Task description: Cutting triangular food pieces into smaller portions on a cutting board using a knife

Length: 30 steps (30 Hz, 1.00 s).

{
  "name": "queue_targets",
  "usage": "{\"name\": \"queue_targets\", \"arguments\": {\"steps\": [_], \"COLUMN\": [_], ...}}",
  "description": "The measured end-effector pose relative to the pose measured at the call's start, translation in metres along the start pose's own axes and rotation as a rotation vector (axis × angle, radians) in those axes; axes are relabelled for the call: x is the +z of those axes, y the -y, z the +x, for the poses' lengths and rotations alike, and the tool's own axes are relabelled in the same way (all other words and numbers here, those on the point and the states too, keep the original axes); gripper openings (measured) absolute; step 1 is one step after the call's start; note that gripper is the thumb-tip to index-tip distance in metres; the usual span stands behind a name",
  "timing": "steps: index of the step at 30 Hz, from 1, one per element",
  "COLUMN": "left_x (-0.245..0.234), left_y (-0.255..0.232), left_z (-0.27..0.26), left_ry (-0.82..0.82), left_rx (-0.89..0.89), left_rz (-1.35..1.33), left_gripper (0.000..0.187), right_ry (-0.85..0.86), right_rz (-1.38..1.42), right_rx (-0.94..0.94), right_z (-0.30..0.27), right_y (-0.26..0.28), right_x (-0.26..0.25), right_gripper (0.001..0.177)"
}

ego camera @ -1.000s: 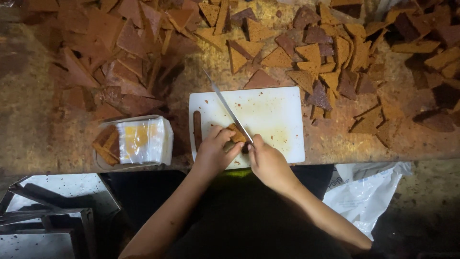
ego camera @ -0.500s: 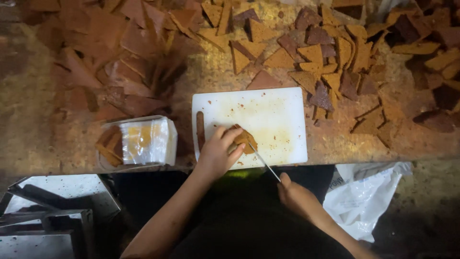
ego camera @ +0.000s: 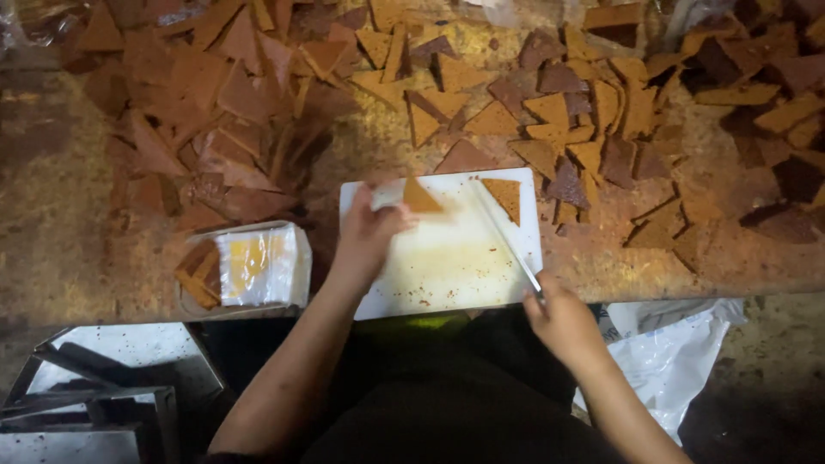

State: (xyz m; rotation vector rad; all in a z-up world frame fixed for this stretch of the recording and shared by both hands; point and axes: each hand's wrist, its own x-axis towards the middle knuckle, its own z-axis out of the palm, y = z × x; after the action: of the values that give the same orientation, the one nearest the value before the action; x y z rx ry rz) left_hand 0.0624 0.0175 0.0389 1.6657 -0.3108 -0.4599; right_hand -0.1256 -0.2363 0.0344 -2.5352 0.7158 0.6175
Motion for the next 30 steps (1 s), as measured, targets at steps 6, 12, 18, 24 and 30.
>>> {"name": "queue_targets", "arguments": {"steps": [6,12,18,24,30], "left_x": [0.028,0.033,0.018,0.022,0.041], "left_y": [-0.053,0.001,-0.007,-0.012,-0.016], "left_z": [0.008,-0.013,-0.036,-0.052,-0.058], "left_ry": [-0.245,-0.244,-0.449,-0.539,-0.398], "left_rx": [0.034,-0.035,-0.346,-0.348,-0.181], "left_rz": [-0.55,-0.323,-0.345,-0.281,-0.378], "left_gripper": [0.056,0.055,0.06,0.042,0.014], "right_ry": [0.001,-0.463,-0.675,-0.781,-0.895], "right_rz": [-0.059,0.011,0.227,-0.546,0.19], "right_rx": [-0.093,-0.436,-0.078,-0.025,-0.302], "right_z": [-0.003,0.07,0.19,0.318,0.273], "right_y": [0.03,-0.001,-0.085,-0.213,-0.159], "right_x": [-0.022,-0.099,-0.215,-0.225,-0.23], "right_gripper": [0.045,0.034,0.036,0.074,0.021]}}
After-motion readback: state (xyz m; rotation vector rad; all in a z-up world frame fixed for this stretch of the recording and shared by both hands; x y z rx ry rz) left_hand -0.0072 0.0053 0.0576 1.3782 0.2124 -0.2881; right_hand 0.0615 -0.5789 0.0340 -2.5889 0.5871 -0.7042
